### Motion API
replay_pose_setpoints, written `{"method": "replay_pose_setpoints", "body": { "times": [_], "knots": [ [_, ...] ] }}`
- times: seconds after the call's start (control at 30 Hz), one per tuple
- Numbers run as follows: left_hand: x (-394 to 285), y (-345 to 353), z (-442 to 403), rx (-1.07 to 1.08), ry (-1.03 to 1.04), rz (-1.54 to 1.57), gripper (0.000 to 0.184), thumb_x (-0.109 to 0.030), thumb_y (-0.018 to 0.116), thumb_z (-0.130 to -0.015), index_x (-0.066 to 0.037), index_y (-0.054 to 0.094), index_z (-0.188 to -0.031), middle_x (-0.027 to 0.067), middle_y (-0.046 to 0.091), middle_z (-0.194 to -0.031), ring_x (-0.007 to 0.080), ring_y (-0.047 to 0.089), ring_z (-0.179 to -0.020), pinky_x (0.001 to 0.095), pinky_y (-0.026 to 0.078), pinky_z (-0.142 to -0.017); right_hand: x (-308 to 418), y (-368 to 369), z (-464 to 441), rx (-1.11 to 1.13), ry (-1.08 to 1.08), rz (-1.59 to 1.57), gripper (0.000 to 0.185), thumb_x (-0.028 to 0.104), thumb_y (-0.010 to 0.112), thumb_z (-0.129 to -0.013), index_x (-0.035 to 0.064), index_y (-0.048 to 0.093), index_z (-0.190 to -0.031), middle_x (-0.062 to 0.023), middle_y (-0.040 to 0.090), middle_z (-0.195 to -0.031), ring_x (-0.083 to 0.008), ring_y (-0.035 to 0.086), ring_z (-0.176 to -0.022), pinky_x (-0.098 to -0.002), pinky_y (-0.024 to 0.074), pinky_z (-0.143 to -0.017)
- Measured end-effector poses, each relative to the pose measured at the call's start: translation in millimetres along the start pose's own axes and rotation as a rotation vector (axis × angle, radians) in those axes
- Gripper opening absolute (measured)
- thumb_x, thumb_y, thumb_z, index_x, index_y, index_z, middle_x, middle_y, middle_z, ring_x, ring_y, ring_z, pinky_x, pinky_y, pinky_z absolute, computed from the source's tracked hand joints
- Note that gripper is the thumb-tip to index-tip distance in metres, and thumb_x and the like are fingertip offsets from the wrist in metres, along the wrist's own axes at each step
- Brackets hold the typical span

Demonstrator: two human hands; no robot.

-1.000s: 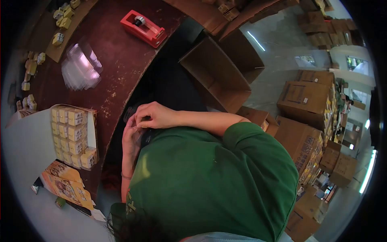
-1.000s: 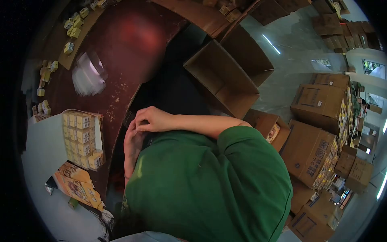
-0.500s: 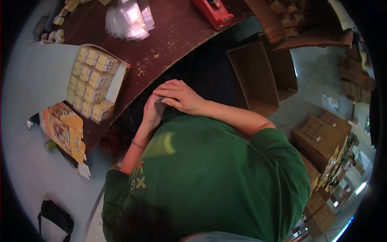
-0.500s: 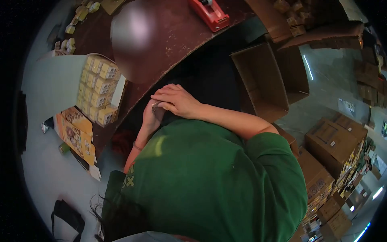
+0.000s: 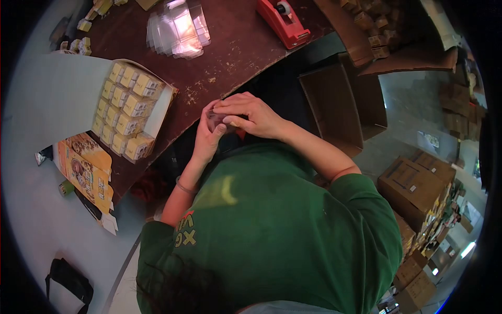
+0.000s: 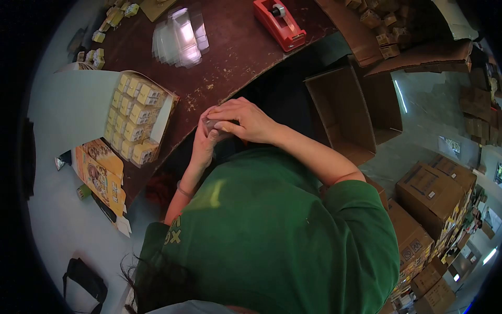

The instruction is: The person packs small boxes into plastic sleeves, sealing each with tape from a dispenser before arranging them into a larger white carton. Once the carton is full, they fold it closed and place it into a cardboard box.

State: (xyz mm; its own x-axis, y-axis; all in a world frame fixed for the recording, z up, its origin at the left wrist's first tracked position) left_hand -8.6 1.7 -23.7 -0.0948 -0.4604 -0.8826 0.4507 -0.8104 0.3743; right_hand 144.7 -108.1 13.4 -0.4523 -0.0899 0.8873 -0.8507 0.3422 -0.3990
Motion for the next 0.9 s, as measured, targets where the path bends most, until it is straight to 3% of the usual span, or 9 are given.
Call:
{"method": "replay_pose_setpoints", "body": {
  "times": [0.07, 0.23, 0.43, 0.53, 0.6, 0.67, 0.73, 0.9],
  "knots": [
    [-10, 9, -4, -0.004, 0.030, 0.018, 0.091, -0.043, 0.076, -0.083, -0.001, 0.026, -0.145, 0.0134, 0.048, -0.131, 0.0210, 0.052, -0.120, 0.0348, 0.048, -0.099, 0, -6, -2, -0.036, -0.054, 0.047, 0.023, 0.022, 0.066, -0.090, 0.0106, 0.072, -0.109, -0.0019, 0.070, -0.113, -0.0225, 0.060, -0.108, -0.0378, 0.0402, -0.099],
    [-27, 12, -9, 0.033, 0.024, -0.049, 0.092, -0.040, 0.077, -0.083, -0.001, 0.024, -0.147, 0.0153, 0.047, -0.134, 0.0215, 0.051, -0.122, 0.0356, 0.045, -0.102, 5, -20, -7, -0.029, -0.064, 0.100, 0.020, 0.019, 0.070, -0.087, 0.0101, 0.072, -0.105, -0.0016, 0.069, -0.110, -0.0221, 0.061, -0.104, -0.0385, 0.0415, -0.097],
    [-32, 5, -11, 0.030, -0.095, -0.086, 0.094, -0.042, 0.075, -0.085, -0.003, 0.020, -0.150, 0.0160, 0.045, -0.137, 0.0238, 0.050, -0.123, 0.0378, 0.046, -0.102, 8, -21, -14, -0.029, -0.276, 0.225, 0.024, 0.017, 0.072, -0.083, 0.0098, 0.072, -0.106, -0.0023, 0.069, -0.103, -0.0214, 0.061, -0.097, -0.0378, 0.0425, -0.095],
    [-42, 8, -14, 0.065, -0.133, 0.000, 0.097, -0.049, 0.073, -0.084, -0.003, 0.019, -0.151, 0.0153, 0.042, -0.139, 0.0252, 0.051, -0.123, 0.0410, 0.051, -0.098, 3, -20, -15, -0.035, -0.164, 0.034, 0.026, 0.014, 0.072, -0.083, 0.0092, 0.071, -0.109, -0.0041, 0.068, -0.110, -0.0231, 0.060, -0.103, -0.0383, 0.0428, -0.097],
    [-48, 6, -15, 0.079, -0.140, 0.038, 0.100, -0.055, 0.070, -0.083, -0.003, 0.018, -0.151, 0.0147, 0.040, -0.141, 0.0258, 0.052, -0.123, 0.0429, 0.053, -0.095, 14, -9, -13, -0.162, -0.001, -0.293, 0.030, 0.011, 0.071, -0.083, 0.0088, 0.069, -0.113, -0.0063, 0.066, -0.118, -0.0249, 0.058, -0.110, -0.0382, 0.0426, -0.100],
    [-53, 3, -23, 0.096, -0.136, 0.033, 0.103, -0.061, 0.068, -0.082, -0.004, 0.018, -0.152, 0.0142, 0.038, -0.142, 0.0262, 0.052, -0.123, 0.0446, 0.055, -0.092, 12, 2, -11, -0.248, 0.054, -0.371, 0.030, 0.005, 0.069, -0.083, 0.0061, 0.068, -0.113, -0.0090, 0.062, -0.125, -0.0250, 0.054, -0.118, -0.0369, 0.0410, -0.103],
    [-49, 6, -28, 0.103, -0.138, 0.042, 0.108, -0.067, 0.066, -0.079, -0.005, 0.017, -0.152, 0.0135, 0.038, -0.143, 0.0249, 0.054, -0.121, 0.0417, 0.054, -0.093, 12, 12, -11, -0.314, 0.155, -0.580, 0.027, 0.004, 0.067, -0.083, 0.0039, 0.068, -0.110, -0.0103, 0.060, -0.127, -0.0246, 0.052, -0.122, -0.0369, 0.0391, -0.105],
    [-51, 14, -38, 0.131, -0.139, 0.011, 0.104, -0.072, 0.062, -0.079, -0.009, 0.023, -0.151, 0.0082, 0.053, -0.122, 0.0207, 0.056, -0.113, 0.0396, 0.053, -0.090, 13, -12, -20, -0.261, 0.119, -0.401, 0.016, 0.006, 0.068, -0.084, 0.0036, 0.069, -0.100, -0.0086, 0.064, -0.119, -0.0232, 0.053, -0.119, -0.0374, 0.0391, -0.105]
  ]
}}
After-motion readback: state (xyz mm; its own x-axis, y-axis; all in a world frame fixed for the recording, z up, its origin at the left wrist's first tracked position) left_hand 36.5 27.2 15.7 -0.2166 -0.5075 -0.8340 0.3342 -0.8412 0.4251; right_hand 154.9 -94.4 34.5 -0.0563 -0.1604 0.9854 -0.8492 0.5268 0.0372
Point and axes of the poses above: each hand's wrist, its own z-axis away from the middle knuckle, its own y-axis out of the palm, x = y × z, the point moved 1 cm from there along -z, towards the middle knuckle
